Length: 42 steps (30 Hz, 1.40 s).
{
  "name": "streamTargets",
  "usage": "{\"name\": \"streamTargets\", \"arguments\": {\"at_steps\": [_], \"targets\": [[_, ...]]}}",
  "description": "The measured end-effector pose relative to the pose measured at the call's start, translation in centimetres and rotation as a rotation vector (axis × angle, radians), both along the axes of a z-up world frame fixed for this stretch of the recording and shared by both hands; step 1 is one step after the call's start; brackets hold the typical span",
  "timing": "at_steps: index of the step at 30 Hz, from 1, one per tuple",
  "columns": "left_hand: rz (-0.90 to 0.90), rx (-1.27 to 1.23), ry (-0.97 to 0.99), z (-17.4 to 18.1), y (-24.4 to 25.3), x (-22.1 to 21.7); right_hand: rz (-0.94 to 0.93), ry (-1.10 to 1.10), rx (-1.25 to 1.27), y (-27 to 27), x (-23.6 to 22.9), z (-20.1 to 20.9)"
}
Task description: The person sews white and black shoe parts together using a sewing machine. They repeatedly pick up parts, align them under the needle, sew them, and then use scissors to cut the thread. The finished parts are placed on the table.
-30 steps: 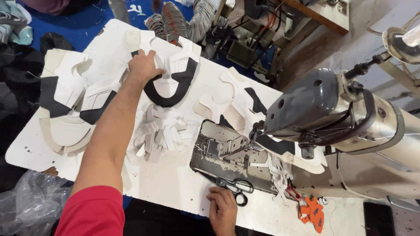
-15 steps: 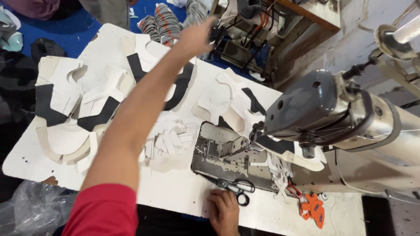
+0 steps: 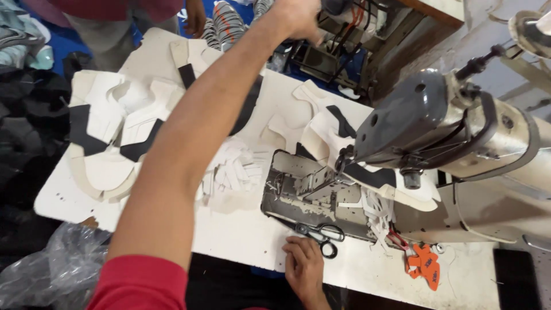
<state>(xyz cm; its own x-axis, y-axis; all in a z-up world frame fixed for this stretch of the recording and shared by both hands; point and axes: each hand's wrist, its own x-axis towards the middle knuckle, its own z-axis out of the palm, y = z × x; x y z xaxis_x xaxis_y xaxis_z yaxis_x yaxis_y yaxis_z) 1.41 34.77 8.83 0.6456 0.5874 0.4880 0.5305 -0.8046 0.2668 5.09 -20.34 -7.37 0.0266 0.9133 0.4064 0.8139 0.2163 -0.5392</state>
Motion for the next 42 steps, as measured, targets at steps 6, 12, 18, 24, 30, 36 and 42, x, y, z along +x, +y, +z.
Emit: {"name": "streamTargets", "arguments": {"at_steps": [6, 12, 18, 24, 30, 36, 42], "targets": [[0.129, -0.153, 0.176, 0.8, -1.9, -2.5, -0.007, -0.010, 0.002, 0.0, -0.2, 0.0], [0.099, -0.090, 0.132, 0.1, -7.3, -3.4, -0.030, 0.014, 0.020, -0.6, 0.2, -0.2], [0.245, -0.345, 0.218, -6.0, -14.8, -16.5, 0.016, 0.039, 0.011, -0.4, 0.6, 0.1], [0.360, -0.535, 0.019, -14.4, -13.5, -23.5, 0.039, 0.078, 0.013, -0.5, 0.6, 0.9], [0.463, -0.386, -0.284, -15.5, -12.0, -24.3, 0.013, 0.071, 0.005, -0.4, 0.1, 0.0], [0.548, -0.212, -0.249, -13.8, -10.8, -20.9, -0.018, 0.056, -0.009, -0.1, -0.2, -0.1], [0.722, -0.340, 0.044, -20.1, -4.9, -21.1, -0.042, 0.068, -0.011, -0.2, -0.1, -0.7]]}}
